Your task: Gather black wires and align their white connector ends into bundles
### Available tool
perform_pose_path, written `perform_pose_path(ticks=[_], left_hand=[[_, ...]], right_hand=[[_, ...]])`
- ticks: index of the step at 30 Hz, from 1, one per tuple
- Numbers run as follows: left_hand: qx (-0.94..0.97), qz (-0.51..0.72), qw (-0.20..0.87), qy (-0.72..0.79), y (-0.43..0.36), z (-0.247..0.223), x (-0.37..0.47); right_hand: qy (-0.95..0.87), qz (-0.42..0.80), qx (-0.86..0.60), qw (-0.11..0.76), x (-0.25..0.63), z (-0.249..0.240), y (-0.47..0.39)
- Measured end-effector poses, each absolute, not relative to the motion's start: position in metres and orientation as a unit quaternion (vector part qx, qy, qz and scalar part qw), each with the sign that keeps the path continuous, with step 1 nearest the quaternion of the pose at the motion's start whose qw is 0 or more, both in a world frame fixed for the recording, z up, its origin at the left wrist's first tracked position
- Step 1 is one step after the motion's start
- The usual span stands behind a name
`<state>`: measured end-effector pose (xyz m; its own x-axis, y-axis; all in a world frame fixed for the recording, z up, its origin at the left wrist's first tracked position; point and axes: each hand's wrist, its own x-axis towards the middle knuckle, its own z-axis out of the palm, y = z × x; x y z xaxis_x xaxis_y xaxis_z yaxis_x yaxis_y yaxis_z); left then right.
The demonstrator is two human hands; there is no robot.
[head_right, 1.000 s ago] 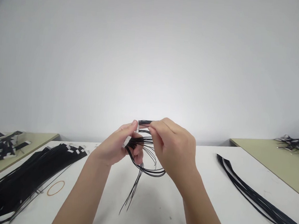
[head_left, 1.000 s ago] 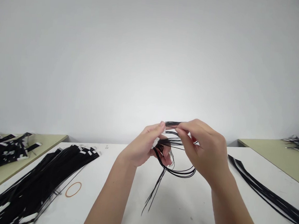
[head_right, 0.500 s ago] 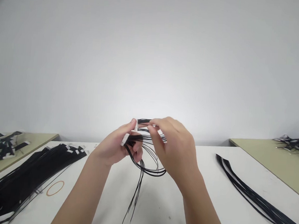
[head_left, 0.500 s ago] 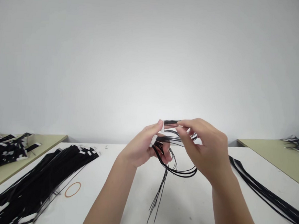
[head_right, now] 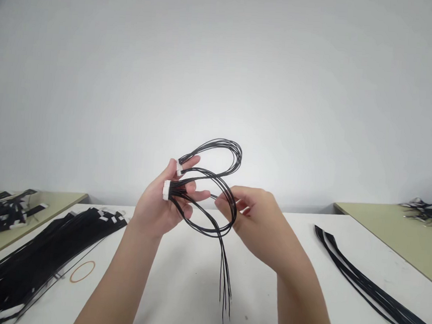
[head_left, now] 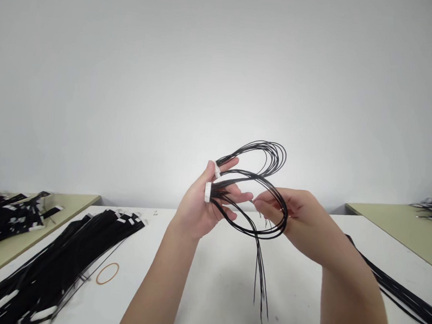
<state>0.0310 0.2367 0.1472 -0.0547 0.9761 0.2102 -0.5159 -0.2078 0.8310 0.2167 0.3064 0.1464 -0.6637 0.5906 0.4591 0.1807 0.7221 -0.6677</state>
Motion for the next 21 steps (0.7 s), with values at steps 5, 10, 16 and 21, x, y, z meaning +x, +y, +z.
perform_pose_path(ticks=[5, 10, 16, 21], left_hand=[[0.414, 0.670, 0.556, 0.264, 0.238, 0.144, 0.032], [0.415, 0.672, 0.558, 0.257, 0.238, 0.145, 0.035], [0.414, 0.682, 0.540, 0.267, 0.238, 0.147, 0.037], [0.414, 0.690, 0.525, 0.277, 0.239, 0.147, 0.039]], right_hand=[[-0.857, 0.324, -0.208, 0.342, 0.202, 0.149, 0.291], [-0.843, 0.363, -0.188, 0.350, 0.192, 0.147, 0.285], [-0.829, 0.349, -0.175, 0.400, 0.187, 0.145, 0.283], [-0.841, 0.291, -0.177, 0.421, 0.188, 0.145, 0.279]])
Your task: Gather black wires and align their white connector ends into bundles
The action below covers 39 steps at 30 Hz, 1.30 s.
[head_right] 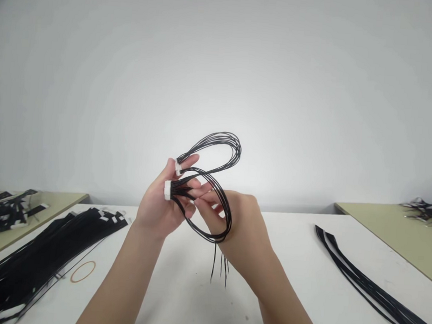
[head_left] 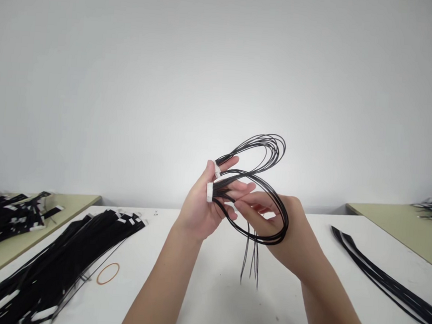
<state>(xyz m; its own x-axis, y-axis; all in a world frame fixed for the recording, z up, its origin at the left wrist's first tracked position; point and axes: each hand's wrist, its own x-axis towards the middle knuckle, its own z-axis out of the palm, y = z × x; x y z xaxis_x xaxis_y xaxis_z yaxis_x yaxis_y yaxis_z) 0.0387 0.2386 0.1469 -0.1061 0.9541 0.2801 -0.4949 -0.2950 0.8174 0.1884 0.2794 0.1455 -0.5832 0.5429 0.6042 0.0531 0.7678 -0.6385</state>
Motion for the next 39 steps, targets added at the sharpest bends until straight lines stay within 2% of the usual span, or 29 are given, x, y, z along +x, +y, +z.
perform_pose_path(ticks=[8, 15, 20, 25, 30, 35, 39], left_hand=[[0.405, 0.688, 0.533, 0.282, 0.240, 0.148, 0.037], [0.413, 0.682, 0.524, 0.299, 0.241, 0.147, 0.037], [0.419, 0.663, 0.520, 0.338, 0.241, 0.147, 0.036], [0.428, 0.631, 0.519, 0.385, 0.242, 0.147, 0.039], [0.439, 0.613, 0.517, 0.405, 0.241, 0.147, 0.041], [0.425, 0.612, 0.524, 0.413, 0.239, 0.150, 0.040], [0.416, 0.610, 0.523, 0.426, 0.238, 0.151, 0.040]], right_hand=[[-0.851, 0.240, -0.220, 0.412, 0.191, 0.141, 0.277], [-0.845, 0.190, -0.230, 0.445, 0.194, 0.141, 0.276], [-0.819, 0.395, -0.188, 0.372, 0.218, 0.149, 0.285], [-0.711, 0.583, -0.151, 0.363, 0.241, 0.155, 0.306], [-0.641, 0.673, -0.116, 0.351, 0.243, 0.155, 0.335], [-0.575, 0.669, -0.135, 0.451, 0.232, 0.153, 0.349], [-0.466, 0.624, -0.151, 0.610, 0.223, 0.151, 0.350]])
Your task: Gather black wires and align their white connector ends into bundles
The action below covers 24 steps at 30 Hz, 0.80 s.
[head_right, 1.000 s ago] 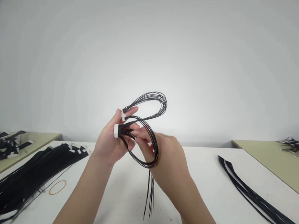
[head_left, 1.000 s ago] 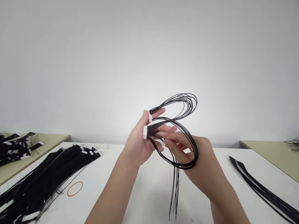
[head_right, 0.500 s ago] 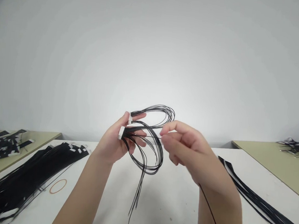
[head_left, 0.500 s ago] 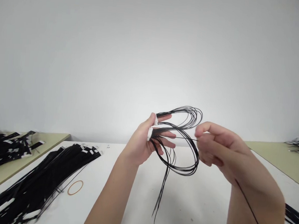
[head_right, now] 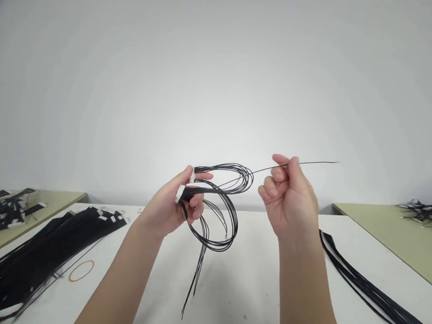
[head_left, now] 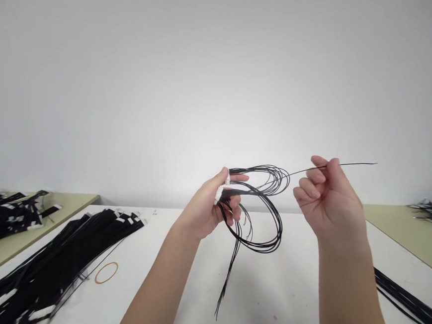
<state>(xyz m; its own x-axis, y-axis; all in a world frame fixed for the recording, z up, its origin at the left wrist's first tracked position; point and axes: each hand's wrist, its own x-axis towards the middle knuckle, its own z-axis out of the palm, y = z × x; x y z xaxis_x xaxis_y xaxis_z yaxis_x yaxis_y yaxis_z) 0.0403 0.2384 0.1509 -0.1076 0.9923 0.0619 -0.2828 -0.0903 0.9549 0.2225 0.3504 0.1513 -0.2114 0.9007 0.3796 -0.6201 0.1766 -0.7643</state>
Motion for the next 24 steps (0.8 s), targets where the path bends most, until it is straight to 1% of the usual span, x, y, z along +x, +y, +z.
perform_pose_path(ticks=[1, 3, 6, 8, 10, 12, 15, 17, 21, 24], left_hand=[[0.417, 0.608, 0.523, 0.427, 0.238, 0.151, 0.041], [0.424, 0.602, 0.527, 0.426, 0.238, 0.150, 0.041], [0.436, 0.591, 0.529, 0.425, 0.239, 0.149, 0.041], [0.442, 0.586, 0.526, 0.430, 0.239, 0.148, 0.041], [0.447, 0.579, 0.525, 0.435, 0.240, 0.147, 0.040], [0.453, 0.573, 0.524, 0.438, 0.241, 0.147, 0.040], [0.462, 0.569, 0.521, 0.437, 0.241, 0.146, 0.039], [0.469, 0.570, 0.517, 0.434, 0.241, 0.145, 0.039], [0.480, 0.571, 0.511, 0.427, 0.242, 0.145, 0.039], [0.483, 0.571, 0.512, 0.422, 0.242, 0.145, 0.039]], right_hand=[[-0.444, 0.608, -0.148, 0.641, 0.221, 0.151, 0.351], [-0.416, 0.602, -0.123, 0.671, 0.221, 0.152, 0.350], [-0.394, 0.649, -0.054, 0.649, 0.223, 0.154, 0.348], [-0.408, 0.646, -0.043, 0.644, 0.224, 0.154, 0.344], [-0.463, 0.585, -0.077, 0.662, 0.223, 0.152, 0.337], [-0.554, 0.480, -0.120, 0.670, 0.220, 0.149, 0.330], [-0.691, 0.339, -0.152, 0.620, 0.215, 0.146, 0.316], [-0.738, 0.292, -0.178, 0.582, 0.213, 0.146, 0.308], [-0.767, 0.273, -0.223, 0.536, 0.211, 0.148, 0.301], [-0.768, 0.272, -0.234, 0.530, 0.211, 0.149, 0.300]])
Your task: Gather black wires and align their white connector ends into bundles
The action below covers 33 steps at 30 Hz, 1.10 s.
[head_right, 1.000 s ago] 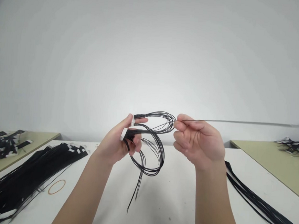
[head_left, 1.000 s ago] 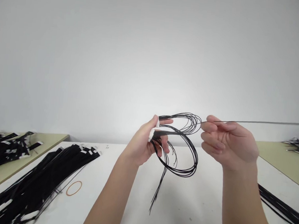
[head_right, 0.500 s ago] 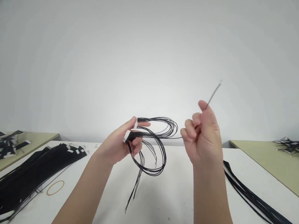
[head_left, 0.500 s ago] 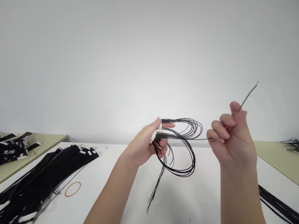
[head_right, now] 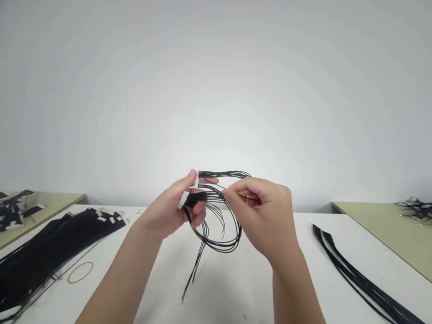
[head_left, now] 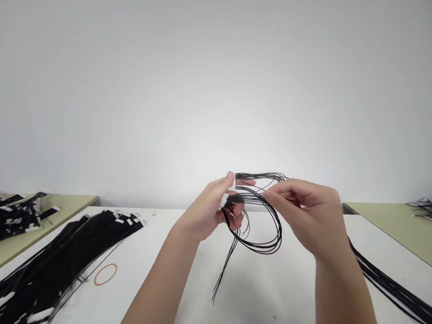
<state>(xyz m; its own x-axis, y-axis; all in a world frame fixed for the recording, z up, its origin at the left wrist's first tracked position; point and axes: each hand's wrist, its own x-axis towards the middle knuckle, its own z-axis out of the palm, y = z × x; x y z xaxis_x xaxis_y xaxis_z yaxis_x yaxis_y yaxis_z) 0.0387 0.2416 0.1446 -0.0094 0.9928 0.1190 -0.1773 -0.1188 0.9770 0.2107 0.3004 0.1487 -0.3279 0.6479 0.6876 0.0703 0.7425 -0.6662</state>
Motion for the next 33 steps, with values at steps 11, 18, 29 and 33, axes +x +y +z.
perform_pose_path(ticks=[11, 18, 29, 33], left_hand=[[0.518, 0.556, 0.503, 0.412, 0.241, 0.145, 0.039], [0.560, 0.508, 0.500, 0.423, 0.240, 0.147, 0.037], [0.567, 0.499, 0.489, 0.437, 0.239, 0.146, 0.040], [0.568, 0.505, 0.476, 0.442, 0.237, 0.147, 0.042]], right_hand=[[-0.768, 0.302, -0.217, 0.521, 0.212, 0.146, 0.304], [-0.766, 0.338, -0.203, 0.508, 0.213, 0.145, 0.308], [-0.763, 0.347, -0.237, 0.492, 0.202, 0.148, 0.298], [-0.748, 0.347, -0.233, 0.516, 0.200, 0.147, 0.300]])
